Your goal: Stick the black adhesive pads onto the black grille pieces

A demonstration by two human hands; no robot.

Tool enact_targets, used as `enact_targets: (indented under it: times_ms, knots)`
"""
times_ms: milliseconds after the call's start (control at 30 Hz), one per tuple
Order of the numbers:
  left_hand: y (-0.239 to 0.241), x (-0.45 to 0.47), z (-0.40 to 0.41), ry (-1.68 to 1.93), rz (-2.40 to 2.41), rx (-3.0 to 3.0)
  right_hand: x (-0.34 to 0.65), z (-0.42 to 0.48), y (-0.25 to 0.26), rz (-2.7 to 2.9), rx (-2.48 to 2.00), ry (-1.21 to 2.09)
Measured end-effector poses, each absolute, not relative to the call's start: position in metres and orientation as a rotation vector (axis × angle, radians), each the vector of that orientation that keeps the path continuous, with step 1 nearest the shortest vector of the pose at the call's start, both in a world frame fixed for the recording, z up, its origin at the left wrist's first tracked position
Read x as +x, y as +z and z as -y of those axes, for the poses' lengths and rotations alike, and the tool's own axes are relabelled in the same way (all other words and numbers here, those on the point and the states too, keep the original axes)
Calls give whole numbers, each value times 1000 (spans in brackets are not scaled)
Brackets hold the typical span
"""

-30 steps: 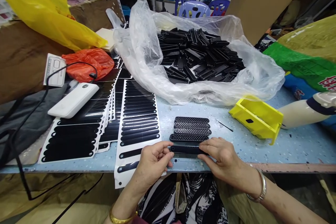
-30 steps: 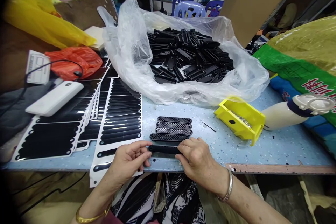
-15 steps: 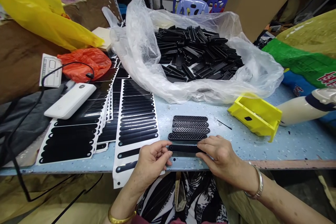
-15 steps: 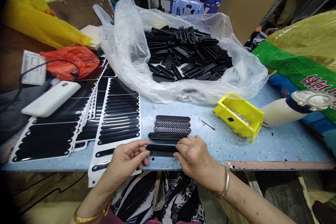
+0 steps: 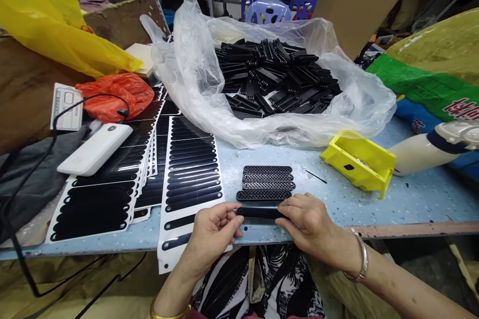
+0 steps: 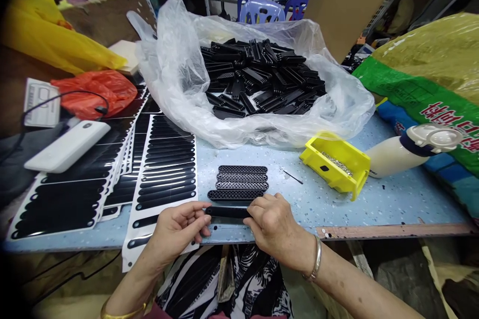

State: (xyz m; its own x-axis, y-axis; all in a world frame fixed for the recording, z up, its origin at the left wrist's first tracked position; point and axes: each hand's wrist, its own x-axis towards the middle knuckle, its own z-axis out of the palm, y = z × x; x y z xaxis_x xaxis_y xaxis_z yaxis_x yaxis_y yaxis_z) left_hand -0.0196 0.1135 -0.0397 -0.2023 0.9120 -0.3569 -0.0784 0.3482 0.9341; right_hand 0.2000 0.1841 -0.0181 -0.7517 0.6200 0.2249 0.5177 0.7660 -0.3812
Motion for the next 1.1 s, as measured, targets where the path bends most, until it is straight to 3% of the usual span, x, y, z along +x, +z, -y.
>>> enact_targets:
  times_ms: [1100]
  knots:
    - [-45,-10,-120,1063,-1711,739,206,-192,-27,2424,-839,613]
